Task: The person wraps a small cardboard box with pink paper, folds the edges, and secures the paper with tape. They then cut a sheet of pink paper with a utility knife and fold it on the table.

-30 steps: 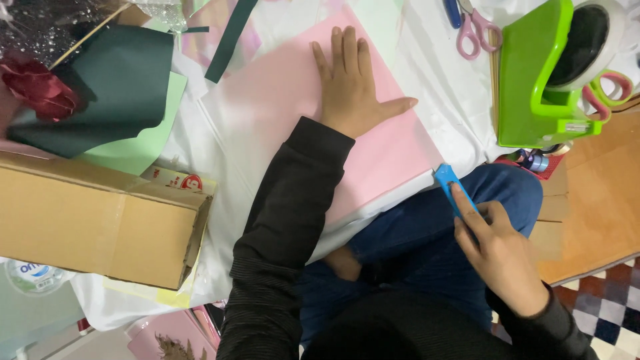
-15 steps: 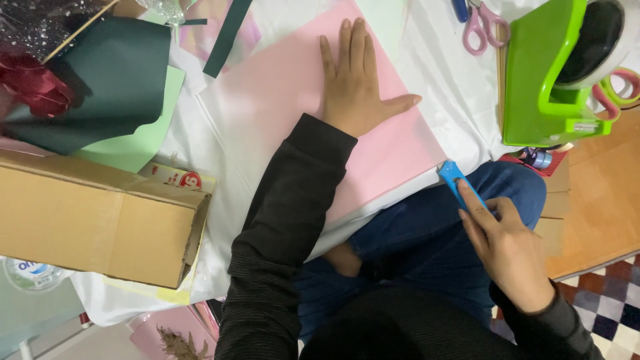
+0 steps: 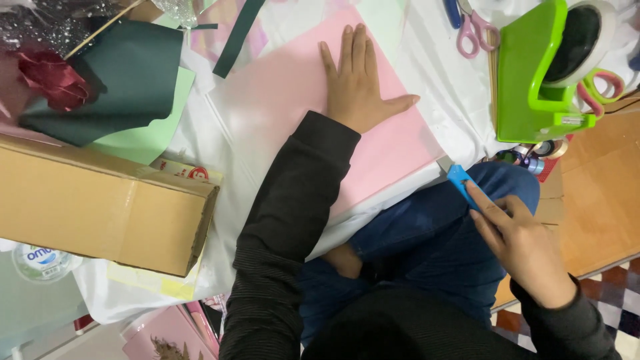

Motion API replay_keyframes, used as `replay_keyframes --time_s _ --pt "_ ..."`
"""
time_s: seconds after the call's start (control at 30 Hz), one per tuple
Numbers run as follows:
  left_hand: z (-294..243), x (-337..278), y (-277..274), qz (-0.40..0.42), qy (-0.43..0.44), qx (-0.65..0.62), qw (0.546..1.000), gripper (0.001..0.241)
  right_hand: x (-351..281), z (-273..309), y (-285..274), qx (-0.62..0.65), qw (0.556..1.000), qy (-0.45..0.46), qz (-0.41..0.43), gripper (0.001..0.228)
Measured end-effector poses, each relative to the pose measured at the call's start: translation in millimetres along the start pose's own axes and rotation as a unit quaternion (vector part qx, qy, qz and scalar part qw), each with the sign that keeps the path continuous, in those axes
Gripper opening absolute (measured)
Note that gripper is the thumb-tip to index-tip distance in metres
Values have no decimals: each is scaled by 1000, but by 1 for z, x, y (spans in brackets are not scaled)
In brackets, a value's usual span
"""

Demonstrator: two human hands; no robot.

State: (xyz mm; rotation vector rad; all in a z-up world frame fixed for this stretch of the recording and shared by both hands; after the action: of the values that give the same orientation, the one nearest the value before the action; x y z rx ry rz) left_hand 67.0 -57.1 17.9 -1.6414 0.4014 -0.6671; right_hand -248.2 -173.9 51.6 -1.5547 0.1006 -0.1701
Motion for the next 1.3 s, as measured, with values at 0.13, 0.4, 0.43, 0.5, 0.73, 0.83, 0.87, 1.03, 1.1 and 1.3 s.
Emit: replay_keyframes --time_s 0.13,0.4,0.43,0.5,0.73,0.83,0.87,1.03,1.1,1.3 --pt "-1 1 -4 6 2 12 1000 141 17 11 -5 74 997 -7 -11 55" --pt "-1 1 -8 15 2 12 1000 139 18 7 -6 6 1000 -3 -11 57" --pt "-2 1 -7 25 2 16 1000 138 15 0 0 -5 1000 15 6 57" --pt "-1 -1 -6 35 3 20 999 137 16 -3 4 -16 999 33 22 57" --pt "-2 0 -7 2 4 -17 1000 142 40 10 -2 7 1000 7 -12 55" --pt "-2 0 -6 16 5 -17 1000 141 34 9 -3 -2 1000 14 -13 55" --pt "-1 -1 -6 20 5 -17 1000 141 32 8 -3 -4 1000 16 -13 55" --pt "-2 -1 -7 19 4 -16 1000 139 44 5 0 8 1000 11 7 55" --pt "-3 -1 -7 25 1 -16 1000 138 52 6 1 18 1000 5 13 56" --pt "-2 0 -9 50 -2 -9 999 139 75 14 -6 8 999 -20 -35 56"
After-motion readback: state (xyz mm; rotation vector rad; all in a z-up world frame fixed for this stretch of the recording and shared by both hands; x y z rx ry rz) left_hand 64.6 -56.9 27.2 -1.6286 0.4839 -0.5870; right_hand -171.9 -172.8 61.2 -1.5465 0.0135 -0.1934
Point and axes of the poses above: each hand's wrist, its own x-axis towards the middle knuckle, its own y-axis out of the palm, z = x × y, the point moved 9 cm from there along x, towards the middle knuckle, and after that the axes turned 1 degree about x, right-handed, at the moved point
